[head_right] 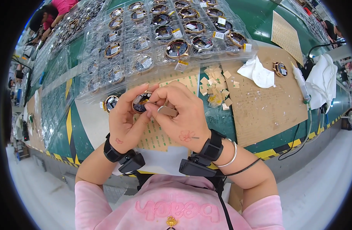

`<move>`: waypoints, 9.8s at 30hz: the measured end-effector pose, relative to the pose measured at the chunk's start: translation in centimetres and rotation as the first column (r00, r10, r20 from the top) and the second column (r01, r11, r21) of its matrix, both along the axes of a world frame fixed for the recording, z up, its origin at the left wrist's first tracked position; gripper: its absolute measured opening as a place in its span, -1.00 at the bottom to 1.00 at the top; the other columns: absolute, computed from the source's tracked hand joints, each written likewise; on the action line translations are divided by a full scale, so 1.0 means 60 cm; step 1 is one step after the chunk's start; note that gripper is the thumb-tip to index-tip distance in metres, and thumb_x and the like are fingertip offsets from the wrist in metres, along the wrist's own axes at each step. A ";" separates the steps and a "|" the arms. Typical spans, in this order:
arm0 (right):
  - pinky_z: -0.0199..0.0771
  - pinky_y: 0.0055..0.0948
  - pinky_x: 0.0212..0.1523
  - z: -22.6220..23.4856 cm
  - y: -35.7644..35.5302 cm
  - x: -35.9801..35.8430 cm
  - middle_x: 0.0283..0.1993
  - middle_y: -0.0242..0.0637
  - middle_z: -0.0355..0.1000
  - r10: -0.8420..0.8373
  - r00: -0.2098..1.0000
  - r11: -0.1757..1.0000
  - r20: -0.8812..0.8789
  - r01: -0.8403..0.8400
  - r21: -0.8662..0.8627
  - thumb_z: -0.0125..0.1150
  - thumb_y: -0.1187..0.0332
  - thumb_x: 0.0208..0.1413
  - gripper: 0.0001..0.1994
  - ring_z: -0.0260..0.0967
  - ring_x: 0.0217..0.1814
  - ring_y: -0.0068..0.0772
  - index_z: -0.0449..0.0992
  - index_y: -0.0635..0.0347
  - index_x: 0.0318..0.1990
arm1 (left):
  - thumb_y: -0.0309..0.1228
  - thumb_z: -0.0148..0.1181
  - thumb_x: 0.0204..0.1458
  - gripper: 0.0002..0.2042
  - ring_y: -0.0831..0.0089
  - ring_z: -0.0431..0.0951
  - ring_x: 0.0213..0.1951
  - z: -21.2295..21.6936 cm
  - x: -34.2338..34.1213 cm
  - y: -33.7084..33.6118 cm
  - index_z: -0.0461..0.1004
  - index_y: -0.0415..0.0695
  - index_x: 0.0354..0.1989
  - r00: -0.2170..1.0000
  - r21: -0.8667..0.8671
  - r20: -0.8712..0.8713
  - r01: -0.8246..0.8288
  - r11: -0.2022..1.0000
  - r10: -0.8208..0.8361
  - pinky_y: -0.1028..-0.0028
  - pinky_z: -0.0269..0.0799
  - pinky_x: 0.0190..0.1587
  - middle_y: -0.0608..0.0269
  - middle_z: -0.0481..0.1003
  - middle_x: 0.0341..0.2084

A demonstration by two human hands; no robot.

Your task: The person picks up a watch case and uses tweezers to peel a small adhesive piece from a sheet. They place the adhesive inside the case, use the tweezers to position a battery and a circuit board, and then place the assembly back into the tray.

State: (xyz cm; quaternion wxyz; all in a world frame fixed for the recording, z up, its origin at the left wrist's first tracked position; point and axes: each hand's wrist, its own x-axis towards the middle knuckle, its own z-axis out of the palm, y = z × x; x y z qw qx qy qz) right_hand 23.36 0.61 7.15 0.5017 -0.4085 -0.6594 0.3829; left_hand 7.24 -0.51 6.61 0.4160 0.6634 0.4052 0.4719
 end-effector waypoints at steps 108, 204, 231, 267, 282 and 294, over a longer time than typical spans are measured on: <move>0.27 -0.65 -0.54 -0.040 -0.001 0.000 -0.24 -0.31 0.43 -0.027 0.983 0.999 0.182 0.020 0.042 0.27 0.60 -0.05 -0.76 0.38 -0.38 -0.63 0.55 0.18 -0.18 | -0.68 -0.18 0.14 -0.54 0.52 0.49 -0.10 -0.029 -0.006 0.000 0.15 -0.20 0.26 0.969 -0.313 0.248 0.075 0.947 0.005 0.55 0.49 -0.15 0.08 0.40 0.03; 0.23 -0.67 -0.60 0.002 0.012 0.058 -0.26 -0.32 0.38 -0.028 0.992 0.994 0.124 0.015 0.106 0.26 0.61 -0.07 -0.80 0.23 -0.55 -0.69 0.53 0.17 -0.25 | -0.77 -0.07 0.04 -0.50 0.36 0.38 0.09 0.001 0.039 0.016 0.09 -0.18 0.18 0.947 -0.160 0.279 0.207 0.965 -0.157 0.46 0.36 0.07 -0.05 0.22 0.18; 0.34 -0.37 -0.39 0.098 -0.012 0.263 -0.36 -0.27 0.29 -0.033 0.990 0.979 0.140 0.004 0.204 0.22 0.51 -0.13 -0.80 0.34 -0.36 -0.17 0.36 0.17 -0.32 | -0.60 -0.08 0.14 -0.55 0.66 0.40 -0.34 0.057 0.238 -0.005 0.11 -0.14 0.22 0.989 -0.224 0.144 0.010 0.975 0.022 0.73 0.27 -0.39 0.25 0.33 -0.02; 0.42 -0.64 -0.41 0.062 -0.002 0.031 -0.27 -0.34 0.46 0.008 0.988 1.000 0.156 -0.009 0.006 0.23 0.55 0.01 -0.83 0.42 -0.36 -0.61 0.54 0.20 -0.20 | -0.74 -0.11 0.07 -0.44 0.44 0.50 -0.14 0.069 0.005 -0.003 0.04 -0.18 0.29 0.925 -0.377 0.353 0.277 0.884 -0.140 0.49 0.44 -0.06 0.14 0.36 -0.02; 0.49 -0.49 -0.38 0.060 -0.002 0.032 -0.27 -0.27 0.46 -0.003 0.940 0.936 0.342 -0.118 0.332 0.22 0.63 -0.13 -0.69 0.46 -0.35 -0.34 0.57 0.09 -0.18 | -0.71 -0.09 0.08 -0.43 0.49 0.54 -0.19 0.064 -0.012 0.001 0.03 -0.17 0.31 0.914 -0.432 0.378 0.315 0.845 -0.147 0.57 0.43 -0.13 0.16 0.34 0.01; 0.47 -0.50 -0.38 0.057 -0.003 0.028 -0.29 -0.27 0.47 0.031 0.954 0.953 0.297 -0.117 0.278 0.22 0.64 -0.14 -0.70 0.45 -0.36 -0.34 0.57 0.12 -0.19 | -0.70 -0.06 0.07 -0.44 0.55 0.54 -0.23 0.071 -0.022 -0.006 0.08 -0.17 0.29 0.934 -0.450 0.320 0.295 0.843 -0.157 0.62 0.38 -0.25 0.21 0.35 0.01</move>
